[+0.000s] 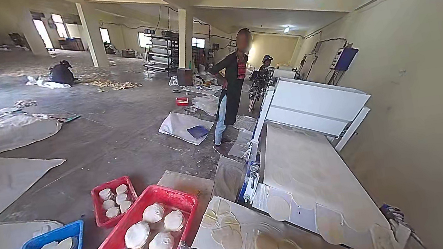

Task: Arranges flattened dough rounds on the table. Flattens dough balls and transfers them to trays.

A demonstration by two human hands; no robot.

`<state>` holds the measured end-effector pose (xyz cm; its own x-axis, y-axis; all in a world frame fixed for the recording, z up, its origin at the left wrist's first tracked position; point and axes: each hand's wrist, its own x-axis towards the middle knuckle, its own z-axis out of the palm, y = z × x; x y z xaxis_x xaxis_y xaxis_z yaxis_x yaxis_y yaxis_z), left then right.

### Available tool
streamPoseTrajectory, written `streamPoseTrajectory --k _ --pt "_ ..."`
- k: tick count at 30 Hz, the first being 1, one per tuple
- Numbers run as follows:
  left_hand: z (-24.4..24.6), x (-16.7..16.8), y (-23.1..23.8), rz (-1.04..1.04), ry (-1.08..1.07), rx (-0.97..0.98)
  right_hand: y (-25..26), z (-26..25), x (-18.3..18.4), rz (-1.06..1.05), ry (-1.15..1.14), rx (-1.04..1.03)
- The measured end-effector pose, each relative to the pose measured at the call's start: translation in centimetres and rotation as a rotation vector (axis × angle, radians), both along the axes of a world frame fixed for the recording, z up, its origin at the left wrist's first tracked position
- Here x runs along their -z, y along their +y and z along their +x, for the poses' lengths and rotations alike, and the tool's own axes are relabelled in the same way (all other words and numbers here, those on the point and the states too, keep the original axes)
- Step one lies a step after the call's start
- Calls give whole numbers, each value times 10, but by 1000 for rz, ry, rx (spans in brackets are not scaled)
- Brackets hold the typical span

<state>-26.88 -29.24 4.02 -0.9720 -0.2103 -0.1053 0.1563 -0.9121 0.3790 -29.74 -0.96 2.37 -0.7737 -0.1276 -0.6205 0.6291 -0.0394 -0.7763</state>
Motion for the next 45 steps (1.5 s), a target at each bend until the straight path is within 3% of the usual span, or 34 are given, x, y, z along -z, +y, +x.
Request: streamPoseTrajectory --k 7,11,15,19,21,24,39,45 --pt "-3 2 61 124 -96 227 -14 -11 1 -300 -169 24" --pt "0 1 93 -20 -263 300 -26 -17 -2 -418 -216 89" --pt "16 4 116 -18 -434 342 -23 -6 -3 -330 -174 67" --pt "33 31 129 -87 -761 343 1 15 28 -231 -233 -125" --pt "43 48 133 -75 -822 400 3 29 38 -73 -232 -125" --pt "49 72 130 -68 -909 432 1 35 59 3 -299 -121" --pt "25 107 93 -77 -921 492 -28 1 107 49 -368 -130" --pt "29 136 91 6 -931 501 -31 4 121 58 -394 -177"
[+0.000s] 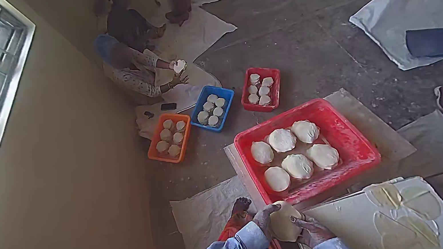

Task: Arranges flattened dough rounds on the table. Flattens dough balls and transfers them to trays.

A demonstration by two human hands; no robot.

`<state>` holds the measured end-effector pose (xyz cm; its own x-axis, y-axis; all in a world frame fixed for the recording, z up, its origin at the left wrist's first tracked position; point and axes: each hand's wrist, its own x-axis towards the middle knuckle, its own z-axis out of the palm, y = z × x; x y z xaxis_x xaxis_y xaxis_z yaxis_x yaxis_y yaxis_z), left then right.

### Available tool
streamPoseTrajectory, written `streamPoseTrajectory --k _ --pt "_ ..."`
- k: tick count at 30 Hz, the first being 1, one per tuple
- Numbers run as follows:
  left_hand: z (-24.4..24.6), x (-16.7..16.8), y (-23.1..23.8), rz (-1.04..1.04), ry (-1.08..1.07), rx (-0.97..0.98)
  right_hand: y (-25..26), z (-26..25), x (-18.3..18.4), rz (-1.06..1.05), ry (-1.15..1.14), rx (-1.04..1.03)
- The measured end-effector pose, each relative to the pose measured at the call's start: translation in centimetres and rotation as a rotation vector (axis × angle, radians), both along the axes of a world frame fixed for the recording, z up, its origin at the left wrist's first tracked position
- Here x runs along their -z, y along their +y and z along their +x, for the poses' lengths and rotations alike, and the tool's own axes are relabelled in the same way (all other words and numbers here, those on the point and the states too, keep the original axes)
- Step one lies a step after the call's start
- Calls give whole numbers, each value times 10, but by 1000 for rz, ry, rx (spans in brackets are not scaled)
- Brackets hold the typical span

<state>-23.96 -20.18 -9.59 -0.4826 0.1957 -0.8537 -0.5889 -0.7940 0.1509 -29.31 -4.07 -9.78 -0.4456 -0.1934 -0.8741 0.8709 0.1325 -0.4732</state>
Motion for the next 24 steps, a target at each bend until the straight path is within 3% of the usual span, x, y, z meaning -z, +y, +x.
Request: streamPoseTrajectory --k 6,13,17,21,24 --pt "6 5 -2 17 -17 11 9 7 22 -72 -9 -9" --pt "16 5 2 -189 214 148 1 8 -3 33 85 -120" --pt "-4 -5 -4 -311 159 153 -5 -12 -18 28 146 -135" --pt "-67 -3 -27 -543 272 413 -20 -61 -10 183 380 -272" --pt "-117 36 -42 -815 329 696 -36 -92 31 308 428 -262"
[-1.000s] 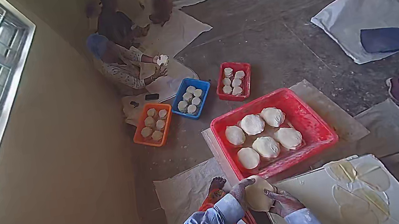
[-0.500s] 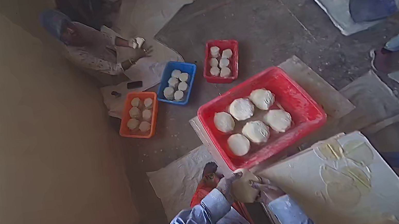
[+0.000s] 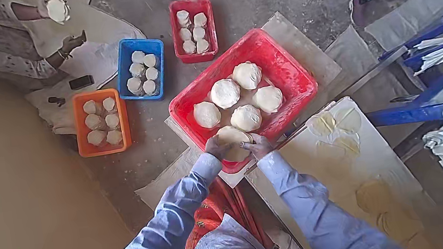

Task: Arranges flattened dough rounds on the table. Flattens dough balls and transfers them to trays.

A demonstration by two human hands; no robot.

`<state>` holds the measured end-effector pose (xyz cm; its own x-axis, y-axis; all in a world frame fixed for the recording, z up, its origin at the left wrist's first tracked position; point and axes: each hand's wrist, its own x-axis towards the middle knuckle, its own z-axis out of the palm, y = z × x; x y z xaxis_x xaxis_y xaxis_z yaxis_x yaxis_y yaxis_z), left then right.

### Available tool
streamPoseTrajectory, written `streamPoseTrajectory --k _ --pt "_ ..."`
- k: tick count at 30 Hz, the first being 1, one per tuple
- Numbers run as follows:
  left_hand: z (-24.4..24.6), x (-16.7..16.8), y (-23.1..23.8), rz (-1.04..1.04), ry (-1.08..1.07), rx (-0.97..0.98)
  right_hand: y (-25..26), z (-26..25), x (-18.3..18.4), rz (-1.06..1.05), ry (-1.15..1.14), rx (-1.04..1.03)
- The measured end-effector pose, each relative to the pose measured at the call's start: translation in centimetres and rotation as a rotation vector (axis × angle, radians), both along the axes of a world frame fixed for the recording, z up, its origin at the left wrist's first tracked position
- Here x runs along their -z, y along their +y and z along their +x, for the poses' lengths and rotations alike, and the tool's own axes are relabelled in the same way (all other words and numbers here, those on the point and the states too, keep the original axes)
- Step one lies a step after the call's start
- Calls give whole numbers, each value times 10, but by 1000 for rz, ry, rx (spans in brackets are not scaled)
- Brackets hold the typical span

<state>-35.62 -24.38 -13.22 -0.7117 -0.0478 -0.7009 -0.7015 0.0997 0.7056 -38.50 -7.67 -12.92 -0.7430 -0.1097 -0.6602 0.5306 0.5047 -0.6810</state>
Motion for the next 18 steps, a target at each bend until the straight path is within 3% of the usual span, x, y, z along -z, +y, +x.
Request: streamPoseTrajectory --k 5,9,12,15,18 --pt "-53 31 -7 -333 -108 358 -25 -29 36 184 -91 52" --pt "-60 16 -3 -443 -179 445 -30 -38 14 372 -141 -202" --pt "-57 18 1 -494 -173 430 -31 -35 1 501 -100 -244" --pt "-43 9 2 -615 -60 384 -19 -12 -22 466 139 -235" --pt "-17 -4 14 -668 253 256 26 56 -25 321 674 -106"
